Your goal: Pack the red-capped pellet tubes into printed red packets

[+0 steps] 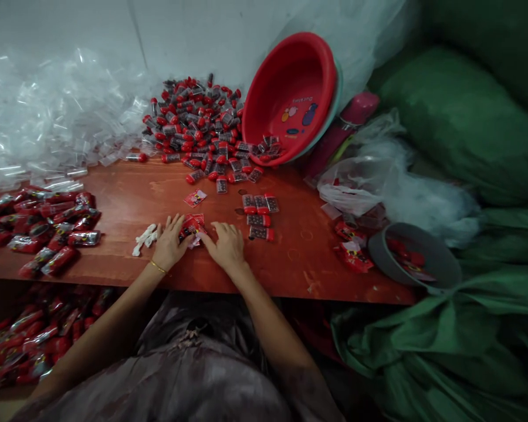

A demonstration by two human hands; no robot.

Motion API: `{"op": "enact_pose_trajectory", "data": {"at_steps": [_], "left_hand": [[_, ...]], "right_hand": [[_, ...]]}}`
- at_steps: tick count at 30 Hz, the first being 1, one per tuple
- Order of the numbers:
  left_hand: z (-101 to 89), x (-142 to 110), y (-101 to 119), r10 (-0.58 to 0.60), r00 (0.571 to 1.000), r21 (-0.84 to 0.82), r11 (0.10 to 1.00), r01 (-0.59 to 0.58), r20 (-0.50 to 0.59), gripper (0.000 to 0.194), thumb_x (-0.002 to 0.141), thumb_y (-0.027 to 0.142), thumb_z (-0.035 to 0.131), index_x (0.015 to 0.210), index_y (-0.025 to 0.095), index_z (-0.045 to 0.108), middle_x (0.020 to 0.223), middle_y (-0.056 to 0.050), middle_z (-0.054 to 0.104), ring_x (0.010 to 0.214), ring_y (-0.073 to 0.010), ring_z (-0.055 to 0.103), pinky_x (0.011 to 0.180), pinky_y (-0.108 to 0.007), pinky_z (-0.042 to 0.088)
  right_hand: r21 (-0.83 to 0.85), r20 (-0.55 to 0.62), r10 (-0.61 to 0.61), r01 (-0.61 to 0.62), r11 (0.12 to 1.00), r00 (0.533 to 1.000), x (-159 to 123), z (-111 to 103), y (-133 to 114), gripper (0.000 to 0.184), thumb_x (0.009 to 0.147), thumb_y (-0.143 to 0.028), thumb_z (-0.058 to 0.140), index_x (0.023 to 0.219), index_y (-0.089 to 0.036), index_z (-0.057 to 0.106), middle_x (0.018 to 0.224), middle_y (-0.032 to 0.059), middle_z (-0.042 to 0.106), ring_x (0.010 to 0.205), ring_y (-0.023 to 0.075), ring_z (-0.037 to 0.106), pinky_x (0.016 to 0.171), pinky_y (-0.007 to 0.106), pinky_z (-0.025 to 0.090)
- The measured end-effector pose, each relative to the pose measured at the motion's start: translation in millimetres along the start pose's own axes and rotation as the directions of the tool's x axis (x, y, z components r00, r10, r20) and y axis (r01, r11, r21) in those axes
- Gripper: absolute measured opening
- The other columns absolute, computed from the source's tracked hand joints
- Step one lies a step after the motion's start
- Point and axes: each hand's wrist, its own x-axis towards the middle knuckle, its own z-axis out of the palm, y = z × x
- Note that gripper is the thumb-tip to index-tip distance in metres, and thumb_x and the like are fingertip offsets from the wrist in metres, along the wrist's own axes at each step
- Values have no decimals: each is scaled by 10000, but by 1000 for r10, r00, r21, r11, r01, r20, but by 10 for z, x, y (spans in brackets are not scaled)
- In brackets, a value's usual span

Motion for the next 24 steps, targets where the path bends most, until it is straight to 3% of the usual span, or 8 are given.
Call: {"op": "enact_pose_trajectory", "data": {"at_steps": [4,7,11,14,18,20,22,24], "left_hand": [[62,-28,-30,48,999,-10,999,-49,-10,541,902,295,370,1406,99,342,1433,-199,410,1362,-312,325,1093,-545,231],[81,-55,-16,55,998,2,998,-55,-10,540,915,275,328,1414,72,318,1421,-191,430,1356,-327,329,1100,-552,204],[60,-53,27,33,999,19,999,-33,4,548,917,311,338,1409,69,340,1440,-172,409,1365,-343,303,1109,-551,183],[2,-48,63,16,1000,30,999,-16,1,514,911,317,364,1380,110,408,1446,-164,403,1372,-343,292,1108,-561,172],[-132,-66,162,36,987,-23,999,-40,-158,504,901,366,411,1331,109,472,1470,-184,354,1396,-329,240,1121,-547,137],[-194,-55,248,38,978,-112,992,-62,-204,504,894,410,429,1301,121,501,1424,-173,436,1381,-312,285,1119,-519,176],[-228,-11,343,23,988,-216,975,-57,-155,472,879,432,462,1231,131,558,1303,-161,569,1316,-300,403,1087,-477,270],[-227,60,419,-9,999,-290,957,-1,-32,365,870,416,483,1042,145,656,1095,-145,687,1211,-292,521,1014,-432,375]], "right_hand": [[1,235,127,-131,991,964,283,214,-128,284,801,-491,616,827,-212,664,805,49,716,773,201,630,674,284,394],[-26,280,109,-106,994,954,325,266,-95,230,860,-408,566,765,-223,665,764,38,718,744,189,630,637,267,359],[-5,238,79,-80,997,968,282,255,-23,286,913,-328,472,719,-214,649,713,39,697,664,167,605,592,258,335],[89,142,63,-76,993,988,246,239,14,310,921,-312,418,714,-208,624,753,44,679,692,157,593,618,248,359],[331,-21,161,-145,932,987,174,187,54,367,898,-396,400,603,-205,503,581,-6,529,574,131,496,564,238,344],[408,-36,241,-206,890,970,132,146,65,400,887,-446,389,564,-213,419,518,-40,420,511,110,419,518,230,306],[450,-15,264,-229,863,964,99,109,72,408,879,-470,379,558,-217,372,513,-53,375,501,100,387,502,223,289],[453,16,253,-233,861,967,81,82,85,410,871,-481,375,556,-219,357,514,-54,372,503,99,384,497,221,285]]}}
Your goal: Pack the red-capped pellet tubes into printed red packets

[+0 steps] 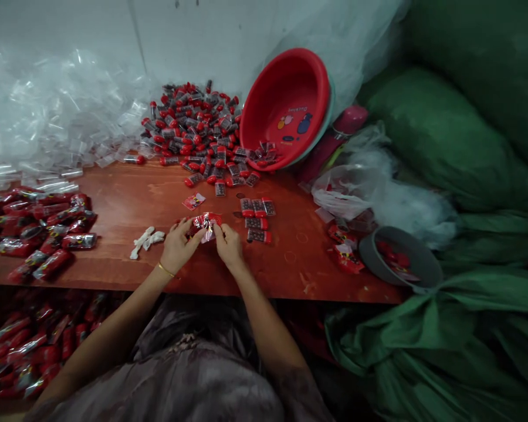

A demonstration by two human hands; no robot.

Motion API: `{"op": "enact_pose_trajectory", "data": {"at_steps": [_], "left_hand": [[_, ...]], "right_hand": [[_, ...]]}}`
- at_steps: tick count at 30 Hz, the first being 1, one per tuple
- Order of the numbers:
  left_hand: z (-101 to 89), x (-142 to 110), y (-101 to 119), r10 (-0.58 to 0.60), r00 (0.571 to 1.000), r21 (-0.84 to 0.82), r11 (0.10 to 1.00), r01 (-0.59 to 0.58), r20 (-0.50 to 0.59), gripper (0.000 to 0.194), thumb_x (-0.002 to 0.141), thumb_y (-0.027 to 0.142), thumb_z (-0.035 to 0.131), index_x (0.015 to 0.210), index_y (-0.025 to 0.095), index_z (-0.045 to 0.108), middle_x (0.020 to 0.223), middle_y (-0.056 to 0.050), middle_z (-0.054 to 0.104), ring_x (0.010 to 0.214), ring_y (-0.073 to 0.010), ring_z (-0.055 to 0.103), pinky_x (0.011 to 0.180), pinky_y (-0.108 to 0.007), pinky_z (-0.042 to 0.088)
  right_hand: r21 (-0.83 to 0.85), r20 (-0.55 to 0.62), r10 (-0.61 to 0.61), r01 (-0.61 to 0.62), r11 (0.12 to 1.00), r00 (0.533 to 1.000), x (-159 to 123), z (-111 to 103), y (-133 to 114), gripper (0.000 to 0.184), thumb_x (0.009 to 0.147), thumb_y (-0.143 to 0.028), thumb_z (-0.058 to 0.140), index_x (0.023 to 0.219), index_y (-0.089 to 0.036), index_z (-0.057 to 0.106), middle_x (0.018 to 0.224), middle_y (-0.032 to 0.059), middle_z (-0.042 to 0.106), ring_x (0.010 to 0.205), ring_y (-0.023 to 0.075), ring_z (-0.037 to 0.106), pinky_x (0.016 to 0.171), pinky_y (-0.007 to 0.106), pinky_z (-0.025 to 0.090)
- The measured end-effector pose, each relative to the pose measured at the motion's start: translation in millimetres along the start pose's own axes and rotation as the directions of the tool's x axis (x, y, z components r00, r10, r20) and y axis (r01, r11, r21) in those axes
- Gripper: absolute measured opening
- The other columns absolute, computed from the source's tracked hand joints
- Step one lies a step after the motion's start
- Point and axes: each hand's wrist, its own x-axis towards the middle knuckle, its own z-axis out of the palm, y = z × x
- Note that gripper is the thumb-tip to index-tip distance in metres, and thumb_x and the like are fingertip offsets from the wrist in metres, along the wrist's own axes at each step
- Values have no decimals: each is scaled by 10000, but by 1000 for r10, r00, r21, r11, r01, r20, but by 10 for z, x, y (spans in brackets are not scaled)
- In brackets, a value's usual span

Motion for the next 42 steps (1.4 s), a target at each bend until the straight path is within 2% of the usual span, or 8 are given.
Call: {"op": "enact_pose_trajectory", "data": {"at_steps": [5,13,18,24,30,35,39,42], "left_hand": [[139,189,-48,-68,997,86,994,64,40,283,865,369,498,737,195,681,1023,-112,716,1235,-306,500,1051,-492,316],[161,308,30,43,986,203,979,-10,-159,508,873,368,465,1302,99,499,1464,-207,358,1384,-352,258,1098,-547,175],[47,225,261,-49,993,-223,972,73,109,430,809,526,519,877,147,712,859,-93,718,903,-255,635,819,-346,452],[109,124,336,-199,921,-737,554,388,335,353,592,484,740,651,139,692,541,26,575,493,-75,448,488,-204,351],[134,11,394,-250,884,-774,428,466,394,310,514,403,816,619,134,702,553,15,615,498,-71,470,477,-199,365],[121,-10,401,-428,799,-804,229,548,423,382,418,391,863,600,124,660,594,1,644,521,-76,532,492,-196,400],[106,-36,415,-462,659,-740,8,672,593,463,353,387,887,637,141,616,612,4,654,529,-106,596,507,-213,442],[115,-72,419,-420,632,-718,-70,693,651,500,354,412,885,692,158,618,618,12,660,550,-117,622,507,-210,445]], "right_hand": [[-60,-28,123,-125,990,992,46,-81,87,406,863,-488,396,555,-225,382,447,-52,408,468,112,441,491,223,292],[-144,-99,51,-65,987,994,70,-140,115,396,869,-477,401,563,-225,398,481,-26,462,477,118,437,497,233,288],[-164,-100,-74,57,985,992,-33,-166,33,389,912,-431,339,593,-221,411,514,-24,453,485,113,393,510,234,282],[-116,-54,-142,135,984,988,-197,-233,-19,372,938,-392,352,627,-213,450,568,-19,497,528,113,435,529,219,314],[-335,10,-136,131,933,991,-278,-476,13,359,959,-365,327,774,-196,585,703,32,615,668,147,540,645,239,373],[-698,-166,21,-133,703,986,-235,-724,198,365,901,-413,445,1081,-150,621,1100,159,611,963,281,507,801,389,371],[-704,54,-83,97,703,995,-408,-886,344,292,877,-259,467,1123,-211,618,1201,92,587,1063,259,479,920,412,325],[-657,25,-157,135,741,987,-607,-988,378,308,878,-268,456,1135,-204,612,1239,91,570,1114,237,485,955,385,322]]}}
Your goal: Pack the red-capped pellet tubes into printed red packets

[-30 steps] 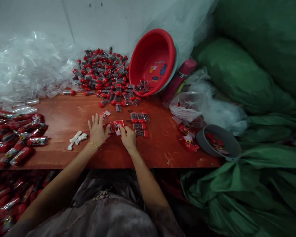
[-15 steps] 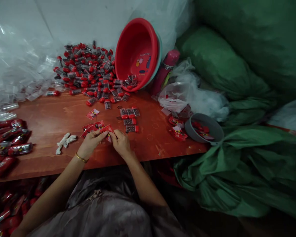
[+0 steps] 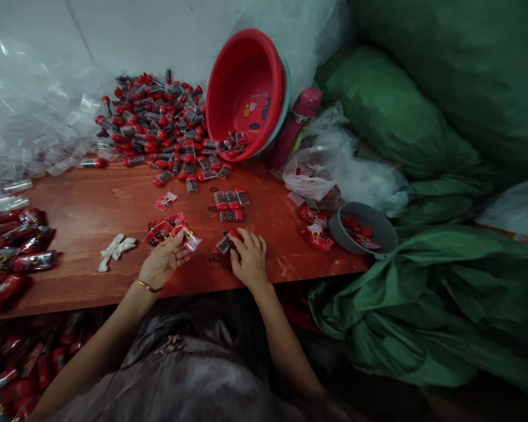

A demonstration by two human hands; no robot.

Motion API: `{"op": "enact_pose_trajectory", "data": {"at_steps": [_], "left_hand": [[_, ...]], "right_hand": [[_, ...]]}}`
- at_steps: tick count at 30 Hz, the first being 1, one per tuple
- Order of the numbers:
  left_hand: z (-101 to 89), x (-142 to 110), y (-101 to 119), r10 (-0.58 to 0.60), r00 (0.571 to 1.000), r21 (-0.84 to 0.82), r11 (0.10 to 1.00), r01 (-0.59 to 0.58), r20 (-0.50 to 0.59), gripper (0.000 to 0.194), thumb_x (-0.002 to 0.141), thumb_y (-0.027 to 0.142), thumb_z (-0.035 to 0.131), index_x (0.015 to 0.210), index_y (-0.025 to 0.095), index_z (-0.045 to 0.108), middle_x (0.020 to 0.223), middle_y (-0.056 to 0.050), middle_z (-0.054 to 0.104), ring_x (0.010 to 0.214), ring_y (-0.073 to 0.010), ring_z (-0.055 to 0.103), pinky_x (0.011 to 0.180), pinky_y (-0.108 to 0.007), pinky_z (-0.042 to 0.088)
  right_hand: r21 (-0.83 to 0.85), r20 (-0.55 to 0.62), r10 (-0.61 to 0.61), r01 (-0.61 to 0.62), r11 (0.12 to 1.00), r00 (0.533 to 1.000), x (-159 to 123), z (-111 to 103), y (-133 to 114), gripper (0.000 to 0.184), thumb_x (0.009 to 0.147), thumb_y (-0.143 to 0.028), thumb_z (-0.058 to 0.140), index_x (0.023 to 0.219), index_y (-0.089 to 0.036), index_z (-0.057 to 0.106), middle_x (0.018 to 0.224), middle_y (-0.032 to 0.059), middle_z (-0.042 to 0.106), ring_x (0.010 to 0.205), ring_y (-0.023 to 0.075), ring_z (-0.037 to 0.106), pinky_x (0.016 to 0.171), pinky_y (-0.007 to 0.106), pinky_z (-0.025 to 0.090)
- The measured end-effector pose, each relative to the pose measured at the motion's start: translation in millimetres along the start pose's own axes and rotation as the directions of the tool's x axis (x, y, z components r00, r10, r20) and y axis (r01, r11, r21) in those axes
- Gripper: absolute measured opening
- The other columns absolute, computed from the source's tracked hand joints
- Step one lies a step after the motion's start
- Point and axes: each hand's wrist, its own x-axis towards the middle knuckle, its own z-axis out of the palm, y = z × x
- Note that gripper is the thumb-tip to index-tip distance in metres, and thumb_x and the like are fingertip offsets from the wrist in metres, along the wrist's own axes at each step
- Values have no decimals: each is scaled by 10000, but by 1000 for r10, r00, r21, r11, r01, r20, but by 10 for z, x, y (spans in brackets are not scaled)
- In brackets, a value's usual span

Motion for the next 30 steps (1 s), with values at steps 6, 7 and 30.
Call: {"op": "enact_pose_trajectory", "data": {"at_steps": [6,7,30], "left_hand": [[46,-52,-101,-19,999,-46,999,21,32,494,405,440,870,732,170,617,645,11,668,588,-118,641,530,-205,444],[58,-69,-115,-24,999,-48,998,26,40,487,413,439,869,731,170,616,644,9,668,587,-119,640,534,-206,445],[-42,-200,-112,226,966,107,965,-240,124,342,462,376,856,634,125,700,661,-21,693,604,-102,588,627,-223,473]], "right_hand": [[-186,113,462,-438,879,880,34,-68,-227,445,900,-520,413,835,-143,640,816,117,668,807,245,611,733,338,384],[-219,146,484,-449,866,863,90,-56,-289,460,883,-551,431,843,-138,631,825,125,671,807,253,616,728,341,382],[786,419,164,-447,427,893,-95,-454,-529,229,747,-406,655,800,-183,637,536,-40,551,399,69,420,378,189,337]]}}
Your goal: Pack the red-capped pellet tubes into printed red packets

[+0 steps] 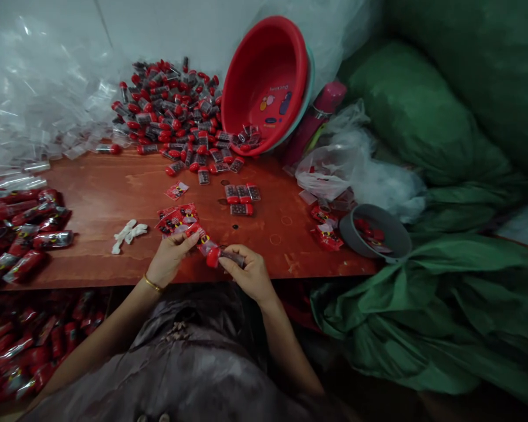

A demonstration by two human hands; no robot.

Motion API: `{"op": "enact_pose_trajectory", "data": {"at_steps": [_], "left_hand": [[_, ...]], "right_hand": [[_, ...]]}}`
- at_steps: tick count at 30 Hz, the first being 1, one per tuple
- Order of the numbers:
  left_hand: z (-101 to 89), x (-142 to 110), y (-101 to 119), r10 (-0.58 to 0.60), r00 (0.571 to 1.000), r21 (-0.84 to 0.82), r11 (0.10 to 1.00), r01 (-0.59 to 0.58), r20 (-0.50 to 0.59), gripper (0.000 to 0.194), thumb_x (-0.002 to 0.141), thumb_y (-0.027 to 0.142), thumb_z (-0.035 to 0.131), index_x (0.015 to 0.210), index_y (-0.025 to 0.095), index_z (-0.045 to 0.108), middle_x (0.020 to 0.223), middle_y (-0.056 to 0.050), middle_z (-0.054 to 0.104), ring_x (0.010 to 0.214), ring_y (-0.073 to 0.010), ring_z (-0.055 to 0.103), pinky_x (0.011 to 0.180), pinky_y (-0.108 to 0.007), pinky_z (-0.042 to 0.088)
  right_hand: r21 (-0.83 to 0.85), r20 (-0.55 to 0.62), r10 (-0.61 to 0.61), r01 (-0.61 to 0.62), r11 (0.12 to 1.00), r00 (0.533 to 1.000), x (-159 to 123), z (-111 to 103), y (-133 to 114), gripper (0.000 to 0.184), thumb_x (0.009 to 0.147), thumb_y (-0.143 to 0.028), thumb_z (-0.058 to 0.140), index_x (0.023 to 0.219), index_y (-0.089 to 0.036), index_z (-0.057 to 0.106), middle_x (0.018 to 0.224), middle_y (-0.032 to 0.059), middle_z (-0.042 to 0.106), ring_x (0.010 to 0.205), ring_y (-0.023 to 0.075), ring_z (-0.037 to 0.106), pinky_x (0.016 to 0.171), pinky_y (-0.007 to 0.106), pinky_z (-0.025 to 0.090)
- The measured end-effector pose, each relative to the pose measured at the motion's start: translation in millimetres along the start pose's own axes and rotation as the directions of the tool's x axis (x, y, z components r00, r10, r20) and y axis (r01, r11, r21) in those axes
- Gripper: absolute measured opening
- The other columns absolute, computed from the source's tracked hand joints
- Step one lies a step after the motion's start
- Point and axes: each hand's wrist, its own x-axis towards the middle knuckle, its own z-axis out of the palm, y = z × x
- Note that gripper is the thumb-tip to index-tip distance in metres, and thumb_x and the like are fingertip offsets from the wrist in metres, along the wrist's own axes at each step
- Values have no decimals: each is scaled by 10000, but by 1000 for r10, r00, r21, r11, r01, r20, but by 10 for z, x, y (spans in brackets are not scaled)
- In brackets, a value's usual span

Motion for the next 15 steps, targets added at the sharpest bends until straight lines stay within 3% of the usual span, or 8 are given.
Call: {"op": "enact_pose_trajectory", "data": {"at_steps": [7,12,15], "left_hand": [[23,-31,-26,-39,999,-40,998,39,1,423,445,443,848,702,138,707,685,-16,695,582,-101,592,599,-226,496],[111,-74,-97,-7,1000,-37,999,8,29,393,445,385,862,685,133,679,656,-2,681,568,-93,577,596,-218,487],[130,-76,-117,13,999,-12,1000,-12,38,366,453,371,860,659,131,676,634,-1,674,561,-91,561,591,-215,473]], "right_hand": [[55,-54,22,-19,998,998,38,81,65,282,747,-450,651,823,-180,621,553,-42,549,404,66,416,384,186,345],[39,-62,-39,41,998,997,64,119,42,252,785,-432,613,839,-186,601,594,-33,563,442,75,443,422,197,364],[-59,-104,-121,115,992,987,85,184,32,214,807,-406,588,853,-197,594,664,-12,601,552,109,526,516,224,428]]}}
